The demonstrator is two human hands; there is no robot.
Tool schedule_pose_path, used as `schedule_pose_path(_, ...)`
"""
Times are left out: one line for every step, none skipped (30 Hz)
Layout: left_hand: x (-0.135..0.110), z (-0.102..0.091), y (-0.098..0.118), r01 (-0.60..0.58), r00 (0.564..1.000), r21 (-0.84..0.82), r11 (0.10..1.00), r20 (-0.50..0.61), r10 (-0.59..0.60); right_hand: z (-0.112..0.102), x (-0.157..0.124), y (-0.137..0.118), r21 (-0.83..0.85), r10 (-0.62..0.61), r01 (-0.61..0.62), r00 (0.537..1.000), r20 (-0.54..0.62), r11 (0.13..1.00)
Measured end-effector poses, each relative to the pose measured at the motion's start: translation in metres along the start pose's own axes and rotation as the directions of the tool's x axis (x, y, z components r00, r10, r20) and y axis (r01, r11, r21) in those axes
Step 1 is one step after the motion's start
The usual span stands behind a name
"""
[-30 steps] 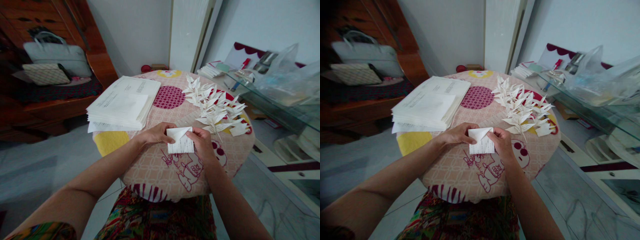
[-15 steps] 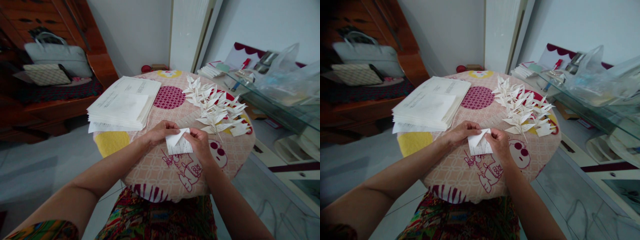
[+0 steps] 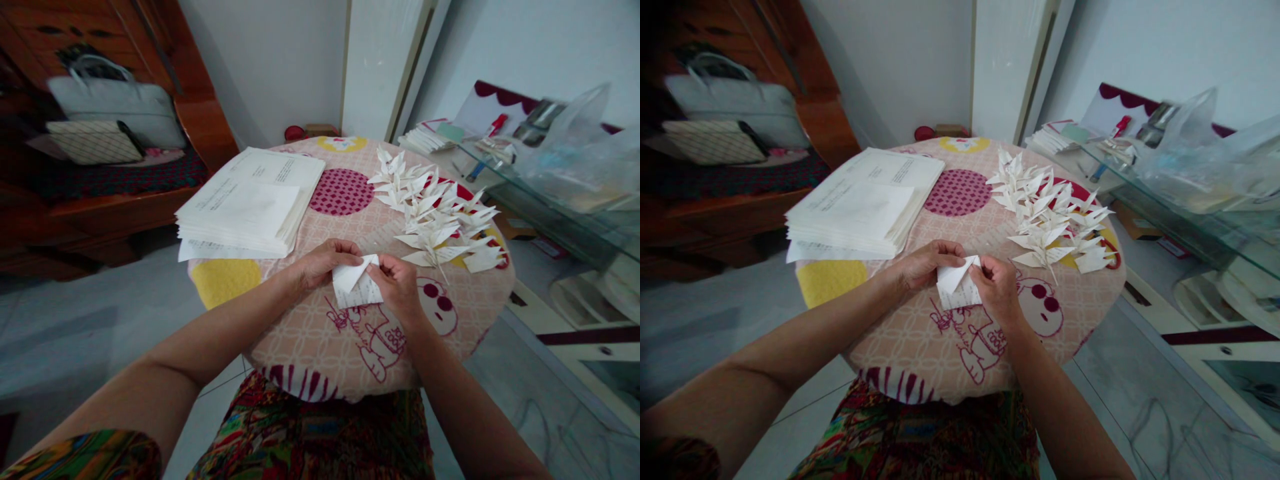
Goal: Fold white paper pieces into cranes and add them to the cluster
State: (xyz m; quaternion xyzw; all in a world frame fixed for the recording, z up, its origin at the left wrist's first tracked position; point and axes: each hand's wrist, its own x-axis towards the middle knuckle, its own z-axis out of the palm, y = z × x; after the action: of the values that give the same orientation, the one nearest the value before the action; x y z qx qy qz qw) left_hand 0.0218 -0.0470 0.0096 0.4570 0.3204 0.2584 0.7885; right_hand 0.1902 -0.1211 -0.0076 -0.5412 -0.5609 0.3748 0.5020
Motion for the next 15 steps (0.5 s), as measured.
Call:
schedule_pose_path(0.000, 0.000, 0.000, -0.002, 1.000, 0.000, 1.000, 0.004, 0.002, 0.000, 0.000, 0.001, -0.007, -0.001, 0.001, 1.000, -0.002, 1.000)
schedule_pose_path(0.000, 0.000, 0.001, -0.003, 1.000, 0.002, 1.000, 0.007, 0.003, 0.000, 0.000, 0.002, -0.015, -0.002, 0.002, 1.000, -0.003, 1.000)
schedule_pose_path(0.000, 0.001, 0.002, -0.004, 1.000, 0.005, 1.000, 0.007, 0.004, 0.000, 0.000, 0.003, -0.021, -0.002, 0.002, 1.000, -0.003, 1.000)
schedule_pose_path(0.000, 0.001, 0.003, -0.005, 1.000, 0.012, 1.000, 0.007, 0.005, 0.000, 0.000, 0.003, -0.026, -0.001, 0.001, 1.000, -0.005, 1.000)
schedule_pose_path(-0.001, 0.002, 0.004, -0.007, 1.000, 0.024, 1.000, 0.005, 0.007, 0.000, 0.000, 0.003, -0.030, 0.000, 0.000, 1.000, -0.006, 1.000)
schedule_pose_path(-0.001, 0.003, 0.005, -0.012, 1.000, 0.040, 0.999, 0.002, 0.012, 0.000, 0.000, 0.002, -0.030, 0.002, -0.002, 1.000, -0.008, 1.000)
schedule_pose_path(-0.002, 0.004, 0.007, -0.019, 1.000, 0.057, 0.998, -0.003, 0.020, 0.000, 0.000, 0.002, -0.029, 0.005, -0.005, 1.000, -0.009, 1.000)
schedule_pose_path(-0.002, 0.004, 0.009, -0.026, 1.000, 0.076, 0.997, -0.008, 0.027, 0.000, 0.000, 0.001, -0.026, 0.008, -0.009, 1.000, -0.010, 1.000)
schedule_pose_path(-0.002, 0.005, 0.010, -0.034, 0.999, 0.095, 0.995, -0.012, 0.035, 0.000, 0.000, 0.000, -0.022, 0.012, -0.012, 1.000, -0.011, 1.000)
schedule_pose_path(-0.002, 0.005, 0.011, -0.043, 0.999, 0.113, 0.993, -0.015, 0.045, 0.001, 0.000, -0.001, -0.017, 0.016, -0.016, 1.000, -0.012, 1.000)
schedule_pose_path(-0.002, 0.004, 0.012, -0.050, 0.998, 0.132, 0.990, -0.016, 0.053, 0.001, 0.000, -0.001, -0.011, 0.020, -0.020, 1.000, -0.012, 1.000)
schedule_pose_path(-0.002, 0.004, 0.012, -0.058, 0.998, 0.150, 0.987, -0.014, 0.061, 0.001, 0.000, -0.002, -0.005, 0.026, -0.026, 1.000, -0.012, 1.000)
schedule_pose_path(-0.001, 0.003, 0.012, -0.067, 0.998, 0.170, 0.983, -0.011, 0.069, 0.001, 0.000, -0.003, 0.001, 0.034, -0.034, 0.999, -0.011, 0.999)
schedule_pose_path(-0.001, 0.002, 0.012, -0.076, 0.997, 0.189, 0.979, -0.008, 0.079, 0.001, 0.000, -0.003, 0.007, 0.043, -0.043, 0.999, -0.011, 0.999)
schedule_pose_path(0.000, 0.002, 0.012, -0.084, 0.996, 0.206, 0.975, -0.005, 0.087, 0.002, 0.000, -0.004, 0.013, 0.052, -0.052, 0.999, -0.012, 0.999)
